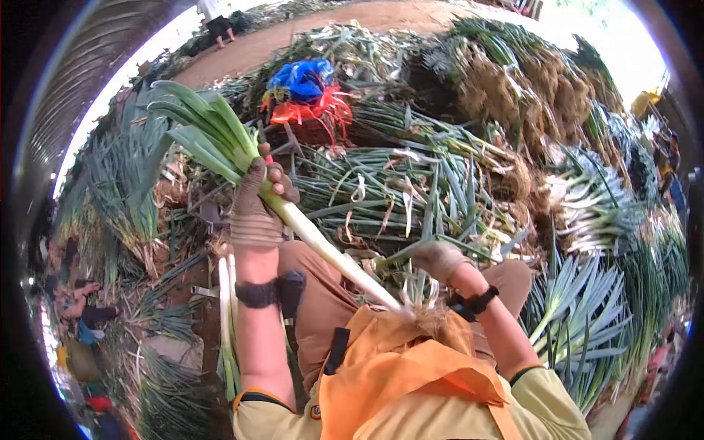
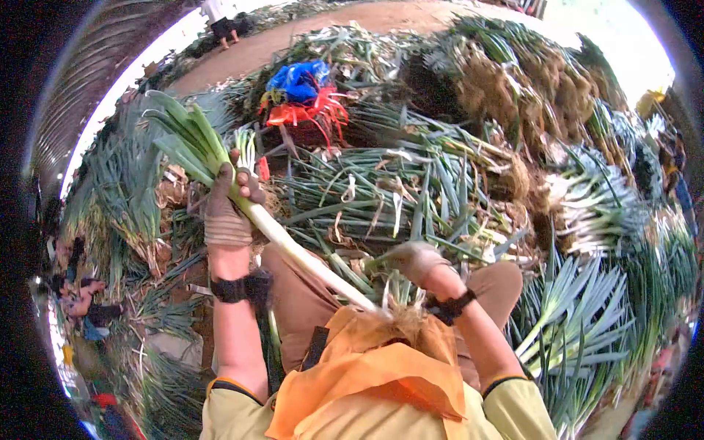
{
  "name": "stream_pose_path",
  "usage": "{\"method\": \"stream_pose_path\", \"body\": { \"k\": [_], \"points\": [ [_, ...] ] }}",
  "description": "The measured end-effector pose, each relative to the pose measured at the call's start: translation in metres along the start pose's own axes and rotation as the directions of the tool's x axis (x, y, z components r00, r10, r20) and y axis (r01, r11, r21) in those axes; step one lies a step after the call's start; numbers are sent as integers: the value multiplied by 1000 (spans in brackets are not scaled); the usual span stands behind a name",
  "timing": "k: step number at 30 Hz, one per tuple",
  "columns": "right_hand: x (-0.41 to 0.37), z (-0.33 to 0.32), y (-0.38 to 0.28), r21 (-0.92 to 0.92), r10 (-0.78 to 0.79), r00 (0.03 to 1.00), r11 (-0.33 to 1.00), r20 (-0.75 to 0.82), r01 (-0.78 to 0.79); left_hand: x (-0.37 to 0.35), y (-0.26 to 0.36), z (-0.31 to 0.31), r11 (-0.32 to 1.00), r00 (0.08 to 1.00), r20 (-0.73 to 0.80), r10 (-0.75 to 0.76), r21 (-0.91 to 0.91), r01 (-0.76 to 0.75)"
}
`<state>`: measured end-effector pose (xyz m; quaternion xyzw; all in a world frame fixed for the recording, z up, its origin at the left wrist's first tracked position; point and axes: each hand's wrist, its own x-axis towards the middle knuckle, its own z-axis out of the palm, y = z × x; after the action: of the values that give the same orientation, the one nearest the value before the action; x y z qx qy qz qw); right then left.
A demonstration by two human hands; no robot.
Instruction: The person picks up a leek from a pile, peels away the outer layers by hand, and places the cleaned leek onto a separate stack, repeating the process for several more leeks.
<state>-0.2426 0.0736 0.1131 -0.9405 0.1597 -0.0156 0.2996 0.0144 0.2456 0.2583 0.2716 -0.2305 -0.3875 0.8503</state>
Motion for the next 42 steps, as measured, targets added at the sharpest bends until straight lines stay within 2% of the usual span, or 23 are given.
{"method": "stream_pose_path", "body": {
  "k": [1,2,4,5,7,11,16,18,19,22,23,24,26,28,30,32,34,35,36,37,38,40,42],
  "points": [
    [9,2,-21,427,34,999,904,8,-34,-3,-11,0,999,1000,14,-21,-36,22],
    [14,4,-38,771,62,998,635,21,-56,-6,-21,3,998,999,13,-47,-44,48],
    [11,-12,-82,942,24,991,308,132,-133,-11,-34,13,997,996,-54,-75,-36,73],
    [11,-12,-84,942,34,990,307,134,-138,-13,-40,17,998,996,-65,-65,-10,65],
    [11,-11,-86,894,71,977,395,201,-213,-13,-47,15,996,994,-60,-88,-16,87],
    [7,-9,-84,850,152,975,480,164,-217,-14,-57,12,991,990,-56,-132,-42,130],
    [-4,0,-80,836,118,991,537,57,-112,-14,-65,10,979,984,-33,-177,-106,173],
    [-14,-8,-87,426,-111,983,890,-146,163,-15,-67,13,977,980,-63,-190,-106,183],
    [-16,-7,-88,240,-223,938,927,-266,288,-16,-69,15,976,975,-91,-202,-107,192],
    [-23,-3,-84,125,-288,873,924,-393,361,-17,-77,18,979,967,-165,-195,-93,182],
    [-21,0,-83,212,-180,908,938,-379,275,-16,-77,22,979,967,-162,-196,-92,183],
    [-20,1,-83,212,-177,908,939,-381,272,-16,-77,27,986,965,-201,-167,-42,161],
    [-14,0,-86,503,63,942,856,-330,119,-14,-80,31,989,962,-235,-139,11,146],
    [-12,3,-93,415,27,918,897,-395,153,-10,-84,28,986,967,-236,-90,115,119],
    [-19,2,-106,-185,-276,807,960,-522,209,-10,-85,23,984,964,-253,-86,130,122],
    [-27,14,-107,-236,-391,839,917,-379,321,-9,-85,20,982,959,-271,-86,140,127],
    [-40,8,-98,-110,-473,839,880,-268,461,-7,-85,18,974,946,-307,-107,159,162],
    [-42,8,-90,246,-377,885,862,-274,444,-8,-84,18,975,943,-314,-107,154,162],
    [-43,7,-80,572,-280,929,732,-242,369,-8,-82,18,985,948,-293,-120,84,151],
    [-42,3,-72,646,-277,914,647,-296,405,-7,-81,18,990,954,-269,-135,13,143],
    [-42,-9,-73,781,-230,945,534,-234,324,-3,-81,18,989,952,-272,-137,9,145],
    [-42,3,-58,885,-199,973,424,-116,192,7,-79,18,984,951,-306,-52,148,102],
    [-54,-7,-68,861,-65,979,490,193,-137,20,-74,10,989,959,-283,-32,127,70]
  ]
}}
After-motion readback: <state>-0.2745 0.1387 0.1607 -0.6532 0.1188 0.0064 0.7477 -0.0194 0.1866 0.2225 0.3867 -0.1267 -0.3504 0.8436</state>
